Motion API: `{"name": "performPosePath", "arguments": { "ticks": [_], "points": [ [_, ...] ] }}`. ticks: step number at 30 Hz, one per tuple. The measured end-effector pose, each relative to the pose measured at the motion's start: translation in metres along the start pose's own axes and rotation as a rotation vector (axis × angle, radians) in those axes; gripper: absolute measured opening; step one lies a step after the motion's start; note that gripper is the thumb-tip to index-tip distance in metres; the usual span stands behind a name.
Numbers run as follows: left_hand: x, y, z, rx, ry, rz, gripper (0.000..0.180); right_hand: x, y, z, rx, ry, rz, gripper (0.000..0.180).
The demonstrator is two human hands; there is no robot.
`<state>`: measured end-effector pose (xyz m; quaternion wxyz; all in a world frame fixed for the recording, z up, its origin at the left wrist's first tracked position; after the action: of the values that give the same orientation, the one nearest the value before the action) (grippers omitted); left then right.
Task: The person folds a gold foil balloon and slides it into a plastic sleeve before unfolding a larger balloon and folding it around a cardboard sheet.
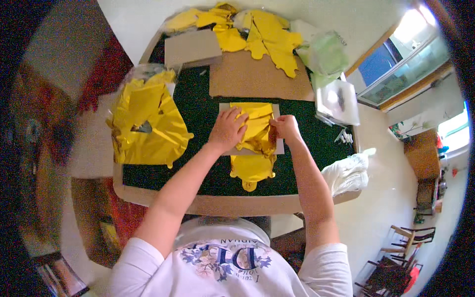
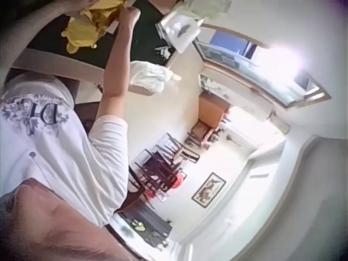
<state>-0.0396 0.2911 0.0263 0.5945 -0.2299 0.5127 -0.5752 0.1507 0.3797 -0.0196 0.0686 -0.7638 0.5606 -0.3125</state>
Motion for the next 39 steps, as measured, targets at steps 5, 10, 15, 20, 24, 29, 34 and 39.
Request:
{"name": "performPosePath", "arguments": {
  "ticks": [5,10,15,20,24,29,34,39],
  "points": [
    [0.000,0.001,0.000,0.008,-0.036,-0.066,0.038,0.008,0.001,-0.001,-0.035,0.085,-0.093,0.025],
    [0.003,0.001,0.003,0.029,-0.003,-0.050,0.039,0.011,-0.004,0.000,0.086,0.114,-0.065,0.026],
    [0.006,-0.005,0.003,-0.006,0.008,0.087,0.036,0.027,0.007,-0.004,-0.285,0.107,-0.086,0.031],
    [0.003,-0.002,0.001,-0.012,-0.010,0.083,0.035,0.040,0.015,0.004,-0.442,0.128,-0.242,0.028],
    [0.002,0.000,0.002,-0.036,-0.004,0.055,0.036,0.039,0.021,0.002,-0.489,0.115,-0.206,0.027],
    [0.001,0.002,0.001,-0.039,-0.022,0.025,0.037,0.041,-0.002,-0.001,0.090,0.145,0.005,0.027],
    [0.003,0.002,0.000,-0.036,-0.029,0.022,0.038,0.039,0.012,0.010,-0.180,0.148,-0.132,0.026],
    [0.002,0.001,0.001,-0.043,-0.027,0.024,0.038,0.038,0.010,0.011,-0.131,0.180,-0.122,0.021]
  ]
}}
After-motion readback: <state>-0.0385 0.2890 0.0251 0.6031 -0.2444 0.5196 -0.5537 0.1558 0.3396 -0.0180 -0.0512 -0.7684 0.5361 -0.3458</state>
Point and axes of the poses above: each hand's wrist, its own x-axis away from the middle knuckle, its own y-axis out of the palm, z = x × y, the point moved 10 cm from there along -x, towards the middle knuckle, and after that the axes turned 6 degrees about -z, right-handed, at the moved point
